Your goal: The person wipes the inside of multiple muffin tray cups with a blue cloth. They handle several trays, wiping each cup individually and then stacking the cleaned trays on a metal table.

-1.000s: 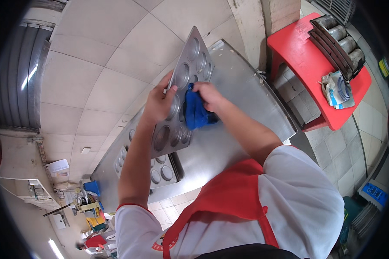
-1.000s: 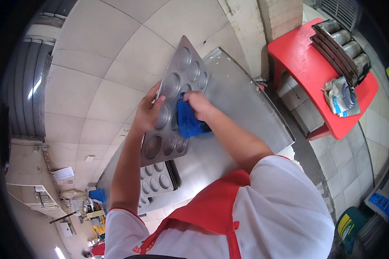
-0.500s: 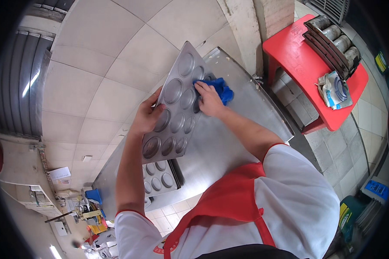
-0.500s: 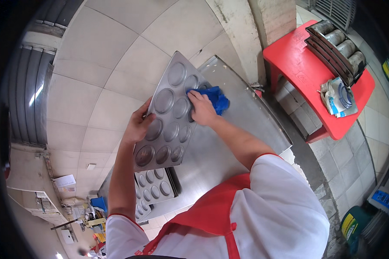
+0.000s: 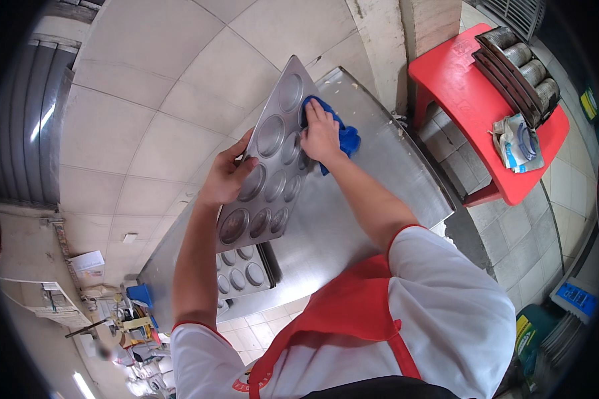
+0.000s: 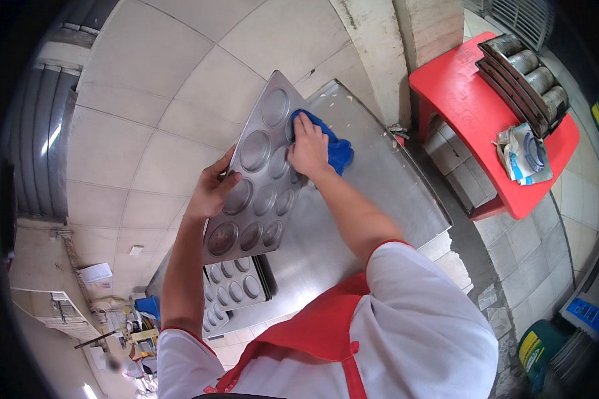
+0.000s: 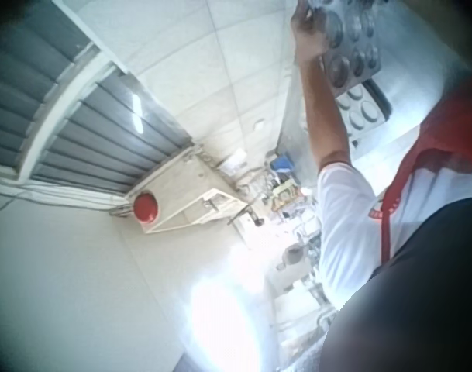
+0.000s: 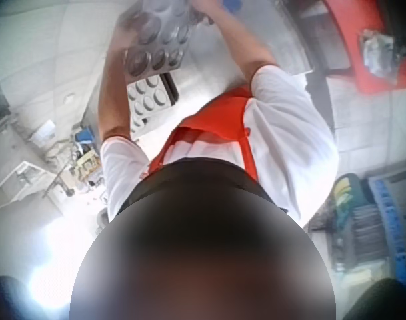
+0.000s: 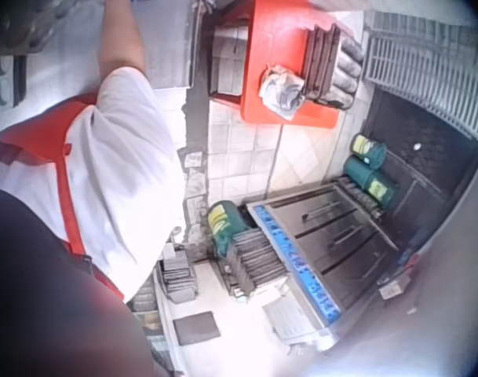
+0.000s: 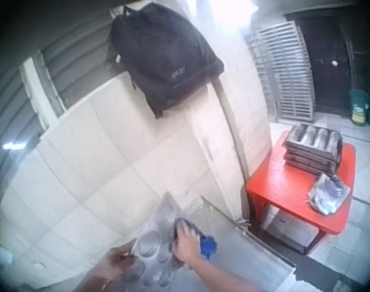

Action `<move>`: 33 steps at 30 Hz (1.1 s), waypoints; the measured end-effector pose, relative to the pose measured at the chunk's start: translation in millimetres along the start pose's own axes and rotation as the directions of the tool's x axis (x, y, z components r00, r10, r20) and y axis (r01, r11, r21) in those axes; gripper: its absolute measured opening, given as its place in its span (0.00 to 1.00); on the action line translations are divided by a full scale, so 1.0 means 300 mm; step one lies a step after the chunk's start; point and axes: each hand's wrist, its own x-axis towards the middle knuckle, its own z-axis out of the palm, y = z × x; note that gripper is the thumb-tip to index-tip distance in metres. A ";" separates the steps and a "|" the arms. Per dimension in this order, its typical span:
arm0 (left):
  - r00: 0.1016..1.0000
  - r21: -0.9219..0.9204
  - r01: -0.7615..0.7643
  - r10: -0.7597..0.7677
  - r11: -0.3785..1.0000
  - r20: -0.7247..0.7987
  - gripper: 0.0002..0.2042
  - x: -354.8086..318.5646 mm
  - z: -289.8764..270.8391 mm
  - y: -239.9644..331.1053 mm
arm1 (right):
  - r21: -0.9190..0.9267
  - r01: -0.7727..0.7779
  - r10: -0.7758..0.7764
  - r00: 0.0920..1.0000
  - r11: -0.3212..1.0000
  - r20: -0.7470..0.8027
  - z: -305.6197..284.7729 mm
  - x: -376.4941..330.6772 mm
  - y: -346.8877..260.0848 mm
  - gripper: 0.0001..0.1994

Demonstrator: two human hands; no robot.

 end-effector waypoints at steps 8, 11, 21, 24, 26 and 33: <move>0.998 0.090 -0.046 0.049 0.995 -0.031 0.29 0.021 -0.014 -0.019 | 0.594 -0.490 0.341 0.871 0.638 0.353 0.020 0.084 -0.045 0.17; 0.999 0.098 0.016 -0.012 0.995 -0.036 0.29 0.007 -0.049 -0.025 | 0.645 -0.703 0.129 0.640 -0.301 0.758 -0.087 0.121 0.078 0.15; 0.999 0.298 0.005 0.009 0.955 -0.044 0.28 0.026 -0.029 0.000 | 0.716 -0.032 0.140 0.986 0.698 -0.092 0.023 -0.087 -0.007 0.25; 0.999 0.315 -0.016 0.030 0.949 -0.042 0.27 0.022 -0.026 0.020 | 0.616 -0.057 0.127 0.989 0.786 -0.071 0.013 -0.086 -0.151 0.24; 0.997 0.271 -0.027 0.044 0.962 -0.056 0.27 0.020 -0.026 0.005 | 0.616 0.037 0.021 0.996 0.787 -0.087 0.026 -0.141 -0.218 0.24; 0.996 0.330 -0.002 0.031 0.944 -0.083 0.28 0.016 -0.022 -0.001 | 0.633 -0.066 0.105 0.994 0.771 -0.025 0.016 -0.143 -0.232 0.24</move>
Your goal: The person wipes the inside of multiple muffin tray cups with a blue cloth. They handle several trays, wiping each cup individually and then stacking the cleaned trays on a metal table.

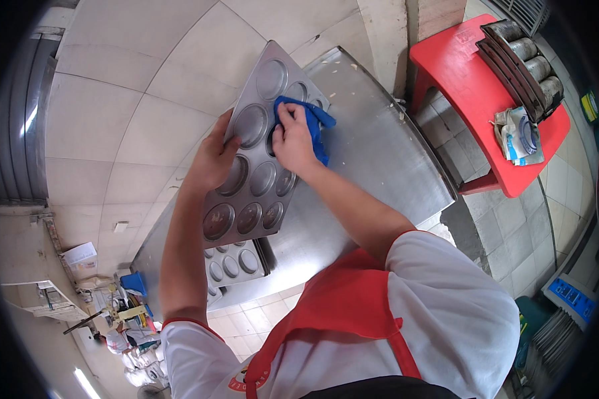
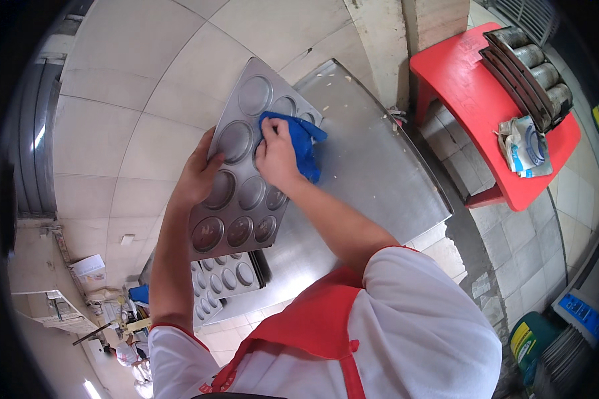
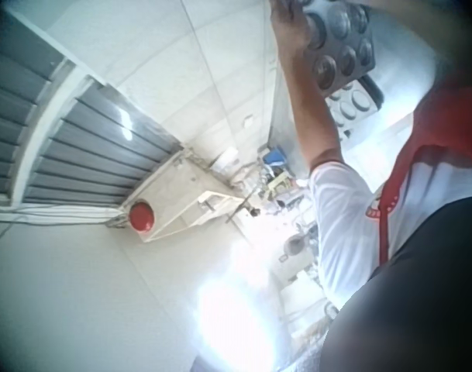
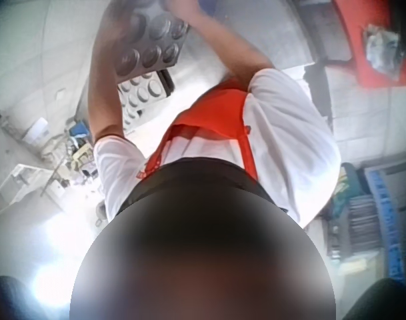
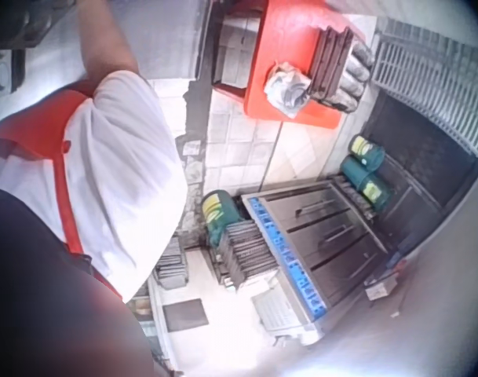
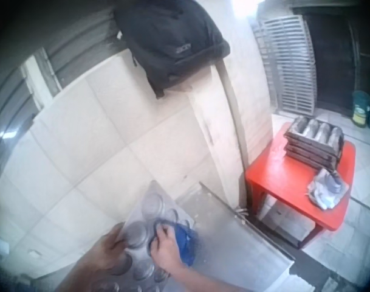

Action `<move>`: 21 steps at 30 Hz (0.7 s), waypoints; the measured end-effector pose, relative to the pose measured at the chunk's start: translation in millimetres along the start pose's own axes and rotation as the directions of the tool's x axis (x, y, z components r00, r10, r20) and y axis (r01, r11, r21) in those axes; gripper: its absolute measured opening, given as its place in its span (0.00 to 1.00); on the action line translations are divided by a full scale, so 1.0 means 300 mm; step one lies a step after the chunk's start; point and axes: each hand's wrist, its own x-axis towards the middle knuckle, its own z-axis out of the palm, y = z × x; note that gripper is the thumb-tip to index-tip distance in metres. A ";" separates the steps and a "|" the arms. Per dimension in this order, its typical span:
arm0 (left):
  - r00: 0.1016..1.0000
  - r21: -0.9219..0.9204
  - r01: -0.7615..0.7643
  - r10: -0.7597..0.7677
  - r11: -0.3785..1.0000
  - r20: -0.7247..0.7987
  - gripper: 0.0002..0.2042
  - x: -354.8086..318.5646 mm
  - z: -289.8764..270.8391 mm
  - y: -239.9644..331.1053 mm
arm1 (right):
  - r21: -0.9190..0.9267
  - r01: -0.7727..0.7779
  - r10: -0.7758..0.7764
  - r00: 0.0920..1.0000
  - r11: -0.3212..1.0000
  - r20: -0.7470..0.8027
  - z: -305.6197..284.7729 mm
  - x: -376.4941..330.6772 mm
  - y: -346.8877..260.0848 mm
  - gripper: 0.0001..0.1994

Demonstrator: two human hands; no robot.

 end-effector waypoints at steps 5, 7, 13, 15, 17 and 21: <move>0.998 -0.005 0.051 -0.051 0.999 0.046 0.29 0.002 -0.010 0.009 | -0.204 0.149 -0.166 0.984 0.968 -0.068 -0.022 0.057 0.061 0.25; 0.998 0.015 0.055 -0.056 0.998 0.034 0.29 0.005 -0.005 -0.004 | -0.193 0.221 -0.218 0.975 0.956 0.038 -0.035 0.016 0.006 0.25; 1.000 0.012 0.024 -0.024 1.000 0.005 0.29 -0.001 0.009 0.011 | -0.344 0.322 -0.301 0.947 0.882 0.113 -0.098 0.063 0.029 0.27; 1.000 0.013 0.020 -0.020 1.000 -0.011 0.28 -0.003 0.011 0.010 | -0.374 0.390 -0.333 0.919 0.841 0.210 -0.116 0.048 0.027 0.28; 1.000 -0.028 0.024 -0.025 0.999 -0.006 0.28 -0.008 0.012 0.004 | -0.416 0.414 -0.324 0.906 0.809 0.272 -0.138 0.051 0.025 0.29; 0.999 -0.020 0.043 -0.043 0.999 0.015 0.28 -0.009 0.022 0.042 | -0.456 0.442 -0.318 0.891 0.772 0.325 -0.176 0.076 0.019 0.30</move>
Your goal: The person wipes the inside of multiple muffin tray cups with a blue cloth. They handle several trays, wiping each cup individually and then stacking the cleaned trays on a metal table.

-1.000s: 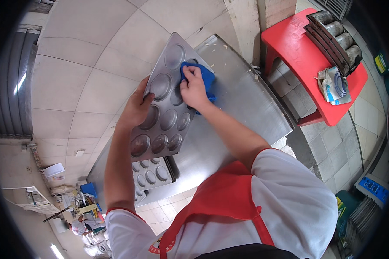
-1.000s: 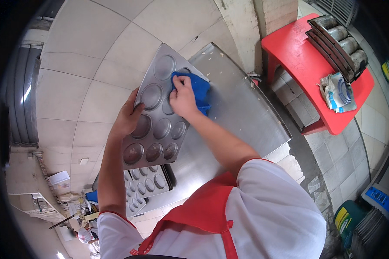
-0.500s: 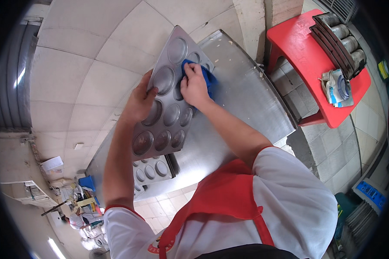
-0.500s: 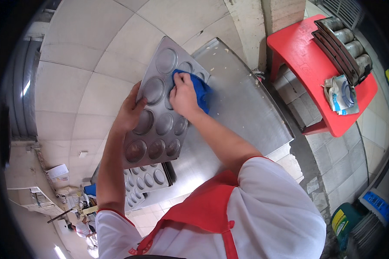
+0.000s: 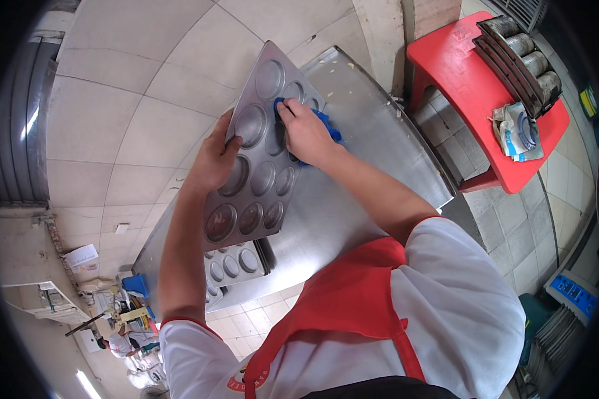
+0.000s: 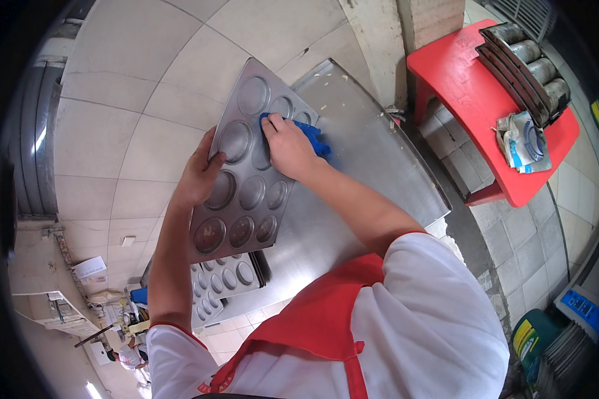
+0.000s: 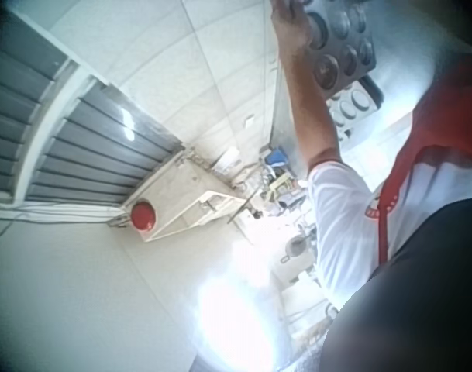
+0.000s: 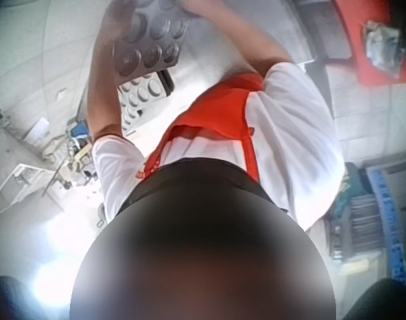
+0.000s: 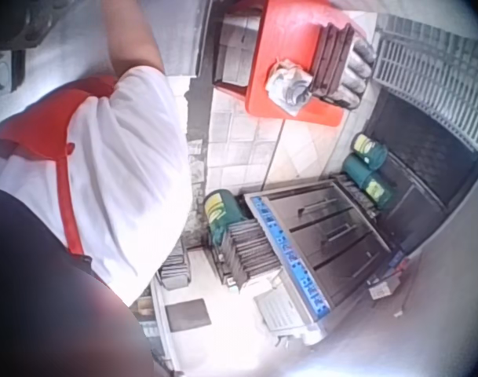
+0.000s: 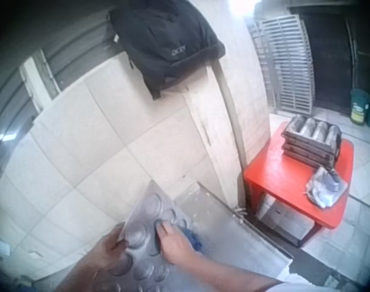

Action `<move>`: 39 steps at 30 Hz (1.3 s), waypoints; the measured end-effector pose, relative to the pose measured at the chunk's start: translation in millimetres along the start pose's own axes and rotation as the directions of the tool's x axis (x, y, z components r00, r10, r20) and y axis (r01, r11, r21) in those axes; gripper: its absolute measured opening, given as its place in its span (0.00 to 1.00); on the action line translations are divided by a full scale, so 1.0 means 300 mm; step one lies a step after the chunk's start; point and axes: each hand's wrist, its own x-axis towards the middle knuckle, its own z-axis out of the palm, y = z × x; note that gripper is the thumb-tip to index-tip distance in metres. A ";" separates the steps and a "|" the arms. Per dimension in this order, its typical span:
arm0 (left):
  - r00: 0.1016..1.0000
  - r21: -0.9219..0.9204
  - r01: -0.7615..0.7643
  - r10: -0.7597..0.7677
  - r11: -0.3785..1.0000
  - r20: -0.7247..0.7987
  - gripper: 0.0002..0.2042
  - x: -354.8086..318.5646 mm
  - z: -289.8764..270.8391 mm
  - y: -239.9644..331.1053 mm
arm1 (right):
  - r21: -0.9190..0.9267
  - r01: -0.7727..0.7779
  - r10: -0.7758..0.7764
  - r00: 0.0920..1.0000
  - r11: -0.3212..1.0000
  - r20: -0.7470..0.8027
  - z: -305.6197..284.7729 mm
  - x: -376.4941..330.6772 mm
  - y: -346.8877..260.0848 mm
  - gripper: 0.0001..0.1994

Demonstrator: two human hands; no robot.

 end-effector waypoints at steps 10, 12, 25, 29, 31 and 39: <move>1.000 0.020 -0.026 0.026 0.999 0.017 0.28 0.000 0.000 0.010 | -0.084 0.054 -0.044 0.992 0.995 0.114 -0.076 0.023 0.020 0.28; 0.999 0.041 -0.037 0.037 0.998 -0.002 0.27 0.000 0.001 0.004 | -0.047 0.061 -0.056 0.995 0.997 0.088 -0.072 0.025 0.021 0.28; 0.999 -0.013 0.033 -0.032 0.999 0.041 0.29 -0.002 0.004 0.010 | 0.173 0.042 -0.035 0.998 0.984 -0.045 0.014 -0.026 -0.112 0.29; 1.000 0.017 -0.002 0.002 1.000 -0.025 0.28 -0.008 0.011 -0.041 | 0.232 -0.124 0.142 0.988 0.965 -0.064 0.039 -0.019 -0.113 0.29; 1.000 -0.016 0.003 -0.003 1.000 -0.014 0.28 -0.004 0.011 -0.010 | 0.337 -0.056 0.096 0.990 0.940 -0.101 0.015 0.007 -0.181 0.29; 0.999 0.036 -0.011 0.012 0.999 -0.039 0.28 0.019 0.002 -0.002 | 0.652 -0.702 0.747 0.590 0.287 0.306 0.232 -0.172 0.335 0.32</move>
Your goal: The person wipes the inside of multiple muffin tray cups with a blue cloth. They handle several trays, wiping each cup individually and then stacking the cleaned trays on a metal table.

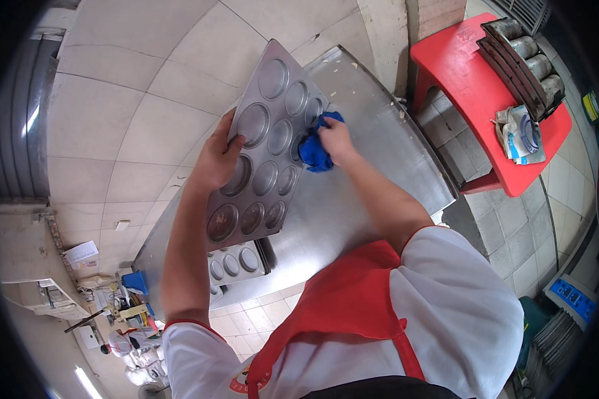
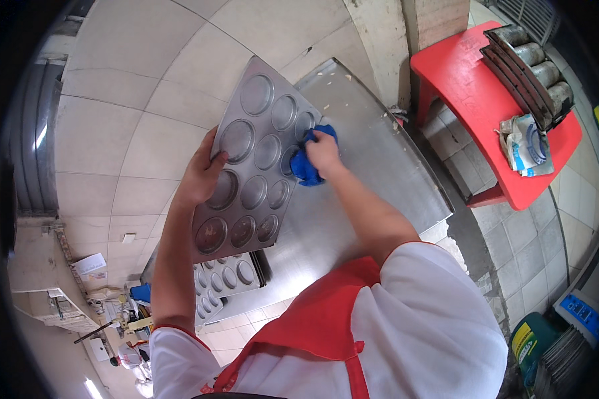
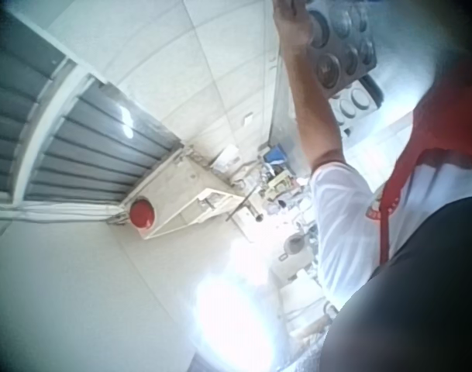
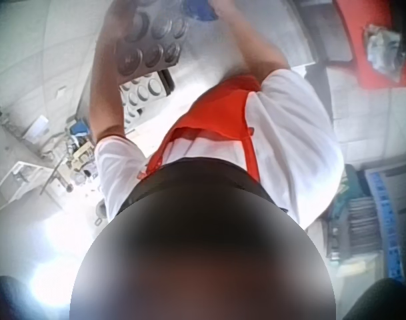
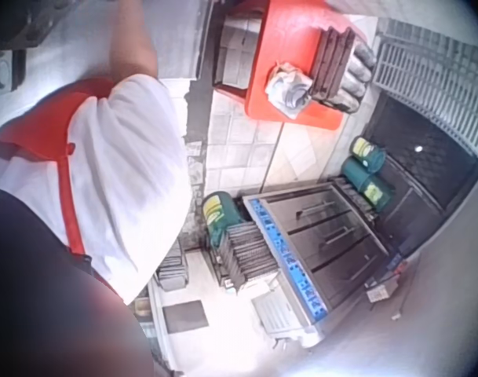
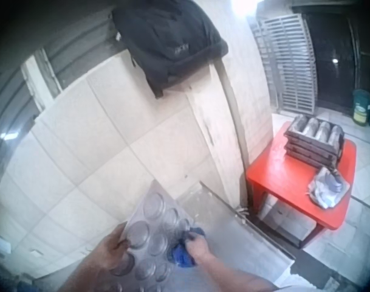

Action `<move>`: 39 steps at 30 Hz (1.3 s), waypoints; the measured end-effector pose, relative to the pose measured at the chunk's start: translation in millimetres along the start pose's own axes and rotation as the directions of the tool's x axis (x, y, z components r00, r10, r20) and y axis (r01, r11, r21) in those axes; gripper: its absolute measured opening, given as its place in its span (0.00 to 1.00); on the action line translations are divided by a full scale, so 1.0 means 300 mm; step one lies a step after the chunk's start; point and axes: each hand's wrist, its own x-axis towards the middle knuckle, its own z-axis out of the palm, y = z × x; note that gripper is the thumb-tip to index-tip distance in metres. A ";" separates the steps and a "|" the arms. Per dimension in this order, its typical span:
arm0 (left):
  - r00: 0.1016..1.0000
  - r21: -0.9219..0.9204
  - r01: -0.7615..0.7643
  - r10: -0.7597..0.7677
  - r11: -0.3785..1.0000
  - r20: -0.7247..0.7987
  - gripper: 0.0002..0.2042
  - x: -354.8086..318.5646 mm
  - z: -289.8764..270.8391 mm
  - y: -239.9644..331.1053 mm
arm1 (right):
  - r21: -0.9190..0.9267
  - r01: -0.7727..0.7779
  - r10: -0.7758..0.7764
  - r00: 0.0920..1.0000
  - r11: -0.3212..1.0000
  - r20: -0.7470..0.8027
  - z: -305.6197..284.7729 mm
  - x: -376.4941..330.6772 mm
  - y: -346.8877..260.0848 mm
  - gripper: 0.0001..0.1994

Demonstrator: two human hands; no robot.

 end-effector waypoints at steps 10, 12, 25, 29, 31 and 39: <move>0.993 -0.200 0.068 -0.047 0.977 0.106 0.29 0.026 -0.070 -0.122 | -0.811 0.371 -0.386 0.901 0.453 0.197 0.076 0.004 -0.038 0.38; 0.992 -0.213 0.090 -0.069 0.973 0.104 0.29 0.035 -0.067 -0.119 | -0.841 0.186 -0.250 0.966 0.508 0.063 0.102 0.033 -0.039 0.39; 0.998 -0.176 0.061 -0.055 0.983 0.037 0.28 0.033 -0.063 -0.139 | -0.742 0.435 -0.264 0.900 0.510 0.347 -0.011 -0.001 -0.042 0.28; 0.995 -0.156 0.098 -0.098 0.983 0.008 0.29 0.031 -0.056 -0.099 | -0.643 0.333 -0.151 0.935 0.690 0.321 0.044 0.048 -0.069 0.29; 0.994 -0.190 0.108 -0.102 0.976 0.042 0.29 0.029 -0.070 -0.122 | -0.307 0.289 -0.216 0.944 0.907 0.250 0.067 0.042 -0.059 0.29; 0.995 -0.234 0.104 -0.101 0.967 0.026 0.29 0.031 -0.072 -0.137 | -0.536 0.258 -0.119 0.953 0.804 0.279 0.078 0.028 -0.011 0.30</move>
